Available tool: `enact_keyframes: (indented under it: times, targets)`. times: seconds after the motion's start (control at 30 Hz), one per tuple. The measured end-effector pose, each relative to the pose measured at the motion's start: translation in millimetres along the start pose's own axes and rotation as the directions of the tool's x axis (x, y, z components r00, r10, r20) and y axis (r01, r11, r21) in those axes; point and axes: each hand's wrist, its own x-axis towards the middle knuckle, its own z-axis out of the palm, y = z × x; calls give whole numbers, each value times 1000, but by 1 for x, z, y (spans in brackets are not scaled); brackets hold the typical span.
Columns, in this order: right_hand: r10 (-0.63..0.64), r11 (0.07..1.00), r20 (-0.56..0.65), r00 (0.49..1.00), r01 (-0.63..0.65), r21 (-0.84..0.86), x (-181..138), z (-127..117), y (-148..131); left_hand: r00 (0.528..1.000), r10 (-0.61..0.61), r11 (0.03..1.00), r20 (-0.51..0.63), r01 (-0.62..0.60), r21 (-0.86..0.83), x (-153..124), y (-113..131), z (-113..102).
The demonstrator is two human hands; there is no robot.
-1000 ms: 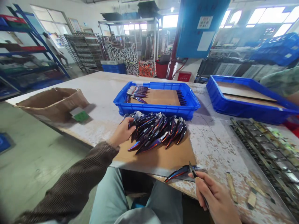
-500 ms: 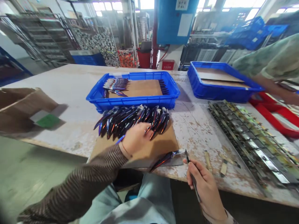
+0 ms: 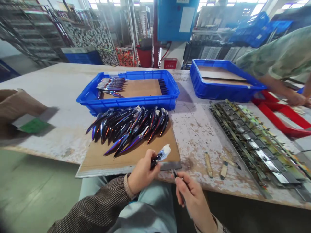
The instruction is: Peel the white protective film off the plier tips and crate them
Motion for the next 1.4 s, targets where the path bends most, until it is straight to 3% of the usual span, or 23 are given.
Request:
enact_keyframes:
  times: [0.07, 0.17, 0.33, 0.7, 0.97, 1.2, 1.4]
  targets:
    - [12, 999, 128, 992, -8, -32, -2, 12, 2, 998, -43, 975, -37, 33, -222, -22, -3, -7]
    - [1, 998, 281, 960, 16, -61, -4, 30, 0, 995, -92, 841, -33, 60, -538, -51, -8, -12]
    - [39, 997, 390, 920, -13, -71, -6, 54, -8, 979, -206, 649, -9, 130, -750, -82, -13, -11]
    - [131, 991, 418, 899, -123, -46, -9, 71, 0, 972, -223, 588, -78, 70, -806, -101, -18, -14]
    - [147, 988, 439, 886, -152, -26, -14, 78, -8, 958, -179, 711, -223, -31, -702, -111, -24, -9]
    - [100, 993, 366, 925, -68, -100, -29, 81, -1, 932, -142, 783, -333, -100, -614, -127, -29, 1]
    - [58, 997, 257, 965, -43, -63, -29, 82, -7, 947, -152, 792, -284, -55, -608, -136, -27, 2]
